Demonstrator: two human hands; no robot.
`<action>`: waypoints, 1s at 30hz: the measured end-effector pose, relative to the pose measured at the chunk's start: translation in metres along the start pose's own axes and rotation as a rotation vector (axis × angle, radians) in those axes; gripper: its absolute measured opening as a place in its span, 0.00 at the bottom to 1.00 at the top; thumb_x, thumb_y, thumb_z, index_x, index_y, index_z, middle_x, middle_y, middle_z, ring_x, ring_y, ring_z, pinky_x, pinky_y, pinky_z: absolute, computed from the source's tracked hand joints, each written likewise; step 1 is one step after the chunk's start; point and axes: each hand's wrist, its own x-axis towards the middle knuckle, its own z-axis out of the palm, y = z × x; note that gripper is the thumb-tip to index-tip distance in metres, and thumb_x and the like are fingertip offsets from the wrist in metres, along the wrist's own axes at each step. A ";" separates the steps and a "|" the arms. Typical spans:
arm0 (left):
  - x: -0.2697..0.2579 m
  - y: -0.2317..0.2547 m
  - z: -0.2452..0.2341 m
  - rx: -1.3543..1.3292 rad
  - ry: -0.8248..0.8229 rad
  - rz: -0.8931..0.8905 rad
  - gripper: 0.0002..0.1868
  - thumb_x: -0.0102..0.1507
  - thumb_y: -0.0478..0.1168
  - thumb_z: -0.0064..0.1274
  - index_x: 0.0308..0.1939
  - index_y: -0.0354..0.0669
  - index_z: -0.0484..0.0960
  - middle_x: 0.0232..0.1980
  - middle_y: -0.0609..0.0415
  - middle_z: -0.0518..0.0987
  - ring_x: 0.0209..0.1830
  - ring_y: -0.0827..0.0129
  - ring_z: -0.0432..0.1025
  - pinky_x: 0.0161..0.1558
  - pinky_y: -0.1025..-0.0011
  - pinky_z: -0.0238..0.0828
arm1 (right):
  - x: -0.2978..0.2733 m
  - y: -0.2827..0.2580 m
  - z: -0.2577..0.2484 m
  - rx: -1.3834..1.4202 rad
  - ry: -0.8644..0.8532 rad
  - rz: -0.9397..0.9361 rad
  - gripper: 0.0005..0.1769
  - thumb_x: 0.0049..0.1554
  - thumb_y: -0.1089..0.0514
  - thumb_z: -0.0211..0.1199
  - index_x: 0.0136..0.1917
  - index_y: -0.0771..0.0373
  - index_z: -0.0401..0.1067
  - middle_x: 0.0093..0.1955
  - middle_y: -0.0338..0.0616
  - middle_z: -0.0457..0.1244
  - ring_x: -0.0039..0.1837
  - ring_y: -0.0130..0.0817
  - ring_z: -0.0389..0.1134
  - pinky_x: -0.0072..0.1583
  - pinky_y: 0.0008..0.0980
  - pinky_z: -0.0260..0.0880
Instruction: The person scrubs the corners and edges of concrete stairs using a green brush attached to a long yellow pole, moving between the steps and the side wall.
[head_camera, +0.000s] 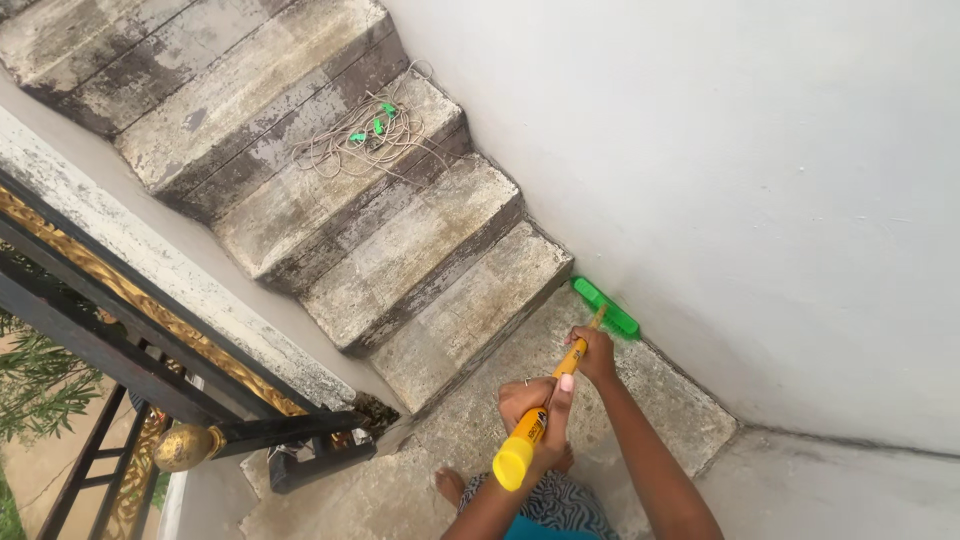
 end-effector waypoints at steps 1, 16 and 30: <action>0.001 -0.006 -0.001 -0.009 -0.023 0.011 0.25 0.67 0.35 0.55 0.17 0.41 0.62 0.16 0.55 0.62 0.12 0.70 0.59 0.21 0.69 0.53 | -0.001 0.003 0.004 0.002 0.027 0.003 0.05 0.48 0.64 0.63 0.34 0.61 0.68 0.37 0.38 0.72 0.40 0.30 0.74 0.42 0.30 0.70; 0.046 0.061 0.061 -0.054 -0.044 0.122 0.27 0.70 0.38 0.55 0.19 0.40 0.61 0.18 0.59 0.61 0.15 0.76 0.54 0.22 0.72 0.48 | -0.027 0.003 -0.042 0.518 -0.255 0.042 0.15 0.64 0.48 0.61 0.44 0.61 0.69 0.43 0.40 0.64 0.46 0.32 0.65 0.51 0.34 0.66; 0.061 0.041 0.196 -0.213 -0.246 -0.066 0.23 0.68 0.36 0.56 0.19 0.38 0.67 0.15 0.61 0.64 0.15 0.81 0.57 0.21 0.74 0.47 | -0.103 0.049 -0.125 0.433 -0.247 0.235 0.27 0.57 0.51 0.67 0.67 0.57 0.65 0.66 0.39 0.61 0.69 0.30 0.61 0.69 0.38 0.61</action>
